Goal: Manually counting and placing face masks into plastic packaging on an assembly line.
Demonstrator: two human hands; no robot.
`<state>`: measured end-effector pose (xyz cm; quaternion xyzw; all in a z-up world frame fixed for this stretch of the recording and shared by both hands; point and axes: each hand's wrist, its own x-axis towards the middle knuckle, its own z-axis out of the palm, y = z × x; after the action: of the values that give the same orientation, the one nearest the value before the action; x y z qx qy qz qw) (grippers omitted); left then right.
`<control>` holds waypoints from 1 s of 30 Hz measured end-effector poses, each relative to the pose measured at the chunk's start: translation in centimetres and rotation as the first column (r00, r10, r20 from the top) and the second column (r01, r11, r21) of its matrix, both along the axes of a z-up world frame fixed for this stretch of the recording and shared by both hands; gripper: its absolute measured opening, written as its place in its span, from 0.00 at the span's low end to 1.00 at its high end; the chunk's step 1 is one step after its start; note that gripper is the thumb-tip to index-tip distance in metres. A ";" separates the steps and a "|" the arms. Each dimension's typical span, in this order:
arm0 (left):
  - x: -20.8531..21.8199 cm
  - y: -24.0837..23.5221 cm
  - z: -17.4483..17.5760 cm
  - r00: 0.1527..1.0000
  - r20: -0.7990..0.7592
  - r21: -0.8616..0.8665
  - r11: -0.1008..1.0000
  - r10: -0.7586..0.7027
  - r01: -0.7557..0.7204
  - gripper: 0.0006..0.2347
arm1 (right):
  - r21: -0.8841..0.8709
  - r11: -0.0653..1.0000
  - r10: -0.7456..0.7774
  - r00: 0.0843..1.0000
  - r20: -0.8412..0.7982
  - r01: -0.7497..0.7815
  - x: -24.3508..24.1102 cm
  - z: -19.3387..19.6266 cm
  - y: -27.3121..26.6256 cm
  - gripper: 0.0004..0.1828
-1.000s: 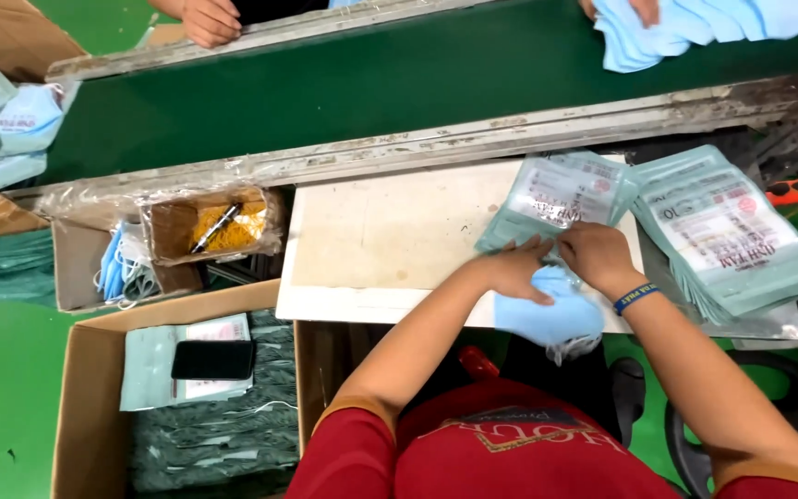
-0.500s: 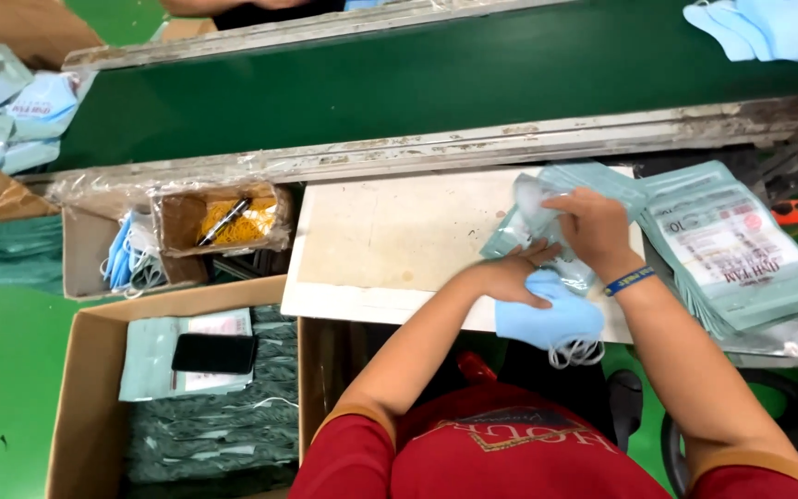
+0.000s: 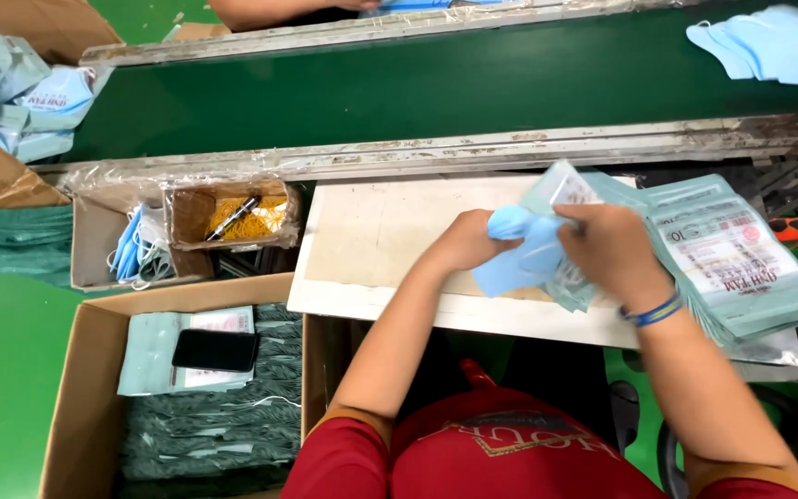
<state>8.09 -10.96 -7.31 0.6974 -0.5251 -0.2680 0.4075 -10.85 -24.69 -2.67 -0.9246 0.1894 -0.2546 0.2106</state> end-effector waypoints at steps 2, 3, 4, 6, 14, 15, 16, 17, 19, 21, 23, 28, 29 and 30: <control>-1.4 -0.2 0.3 0.989 -0.108 -0.069 0.992 0.102 -0.110 0.10 | -0.176 0.984 0.005 0.998 0.068 0.007 1.0 -2.0 2.8 0.22; -2.1 -0.4 0.5 0.957 -0.221 -0.122 0.968 0.188 -0.218 0.10 | -0.340 0.940 0.018 0.991 0.135 0.029 1.5 -3.1 4.2 0.27; -2.1 -0.6 -1.3 0.956 -0.221 -0.123 0.967 0.191 -0.222 0.10 | -0.342 0.939 0.022 0.991 0.135 0.026 1.4 -3.3 5.0 0.27; -2.0 -1.2 -4.7 0.764 -0.609 -0.152 0.914 0.213 -0.375 0.11 | -0.348 0.937 0.023 0.996 0.091 0.010 1.3 -3.7 6.4 0.34; -6.3 1.9 -8.0 0.064 -0.965 -0.257 0.964 -0.252 -0.072 0.21 | -0.102 0.965 0.251 0.965 0.080 -0.242 -2.4 -5.6 6.4 0.28; -6.8 2.6 -7.8 0.122 -0.973 -0.197 0.980 -0.195 -0.004 0.21 | -0.059 0.936 0.349 0.935 0.065 -0.346 -3.4 -5.7 6.5 0.24; -7.3 3.5 -5.2 0.121 -0.974 -0.193 0.981 -0.192 -0.002 0.21 | -0.055 0.938 0.347 0.936 0.066 -0.343 -3.7 -3.0 6.2 0.24; -7.7 4.4 -2.6 0.625 -0.714 -0.250 0.948 -0.316 0.195 0.22 | -0.004 0.939 0.343 0.938 0.048 -0.343 -3.9 -0.2 5.9 0.26; -8.9 5.2 0.1 0.883 -0.216 -0.184 0.905 -0.418 0.383 0.22 | 0.054 0.937 0.344 0.939 0.022 -0.345 -4.2 3.1 5.0 0.29; -9.8 5.1 0.7 0.935 0.169 0.083 0.950 -0.312 0.302 0.17 | 0.330 0.898 0.319 0.947 -0.032 -0.292 -4.1 4.1 4.2 0.31; -9.9 5.8 3.0 0.946 0.317 0.029 0.998 -0.062 0.056 0.15 | 0.446 0.867 0.256 0.966 -0.017 -0.222 -4.5 2.8 2.7 0.24; -10.1 8.4 9.9 0.872 0.325 -0.457 0.868 0.365 -0.193 0.13 | 0.659 0.741 0.095 0.992 0.085 -0.128 -6.2 0.6 2.0 0.13; -9.7 8.4 10.6 0.884 0.330 -0.468 0.870 0.332 -0.152 0.17 | 0.686 0.710 0.101 0.987 0.128 -0.161 -6.3 0.5 2.3 0.11; -9.4 8.2 11.2 0.894 0.333 -0.482 0.869 0.301 -0.113 0.21 | 0.707 0.679 0.106 0.980 0.171 -0.197 -6.3 0.5 2.5 0.09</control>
<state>-1.28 -2.75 3.91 0.6768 -0.5646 0.0545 0.4693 -17.15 -22.19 -2.14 -0.7639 0.1843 -0.1950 0.5869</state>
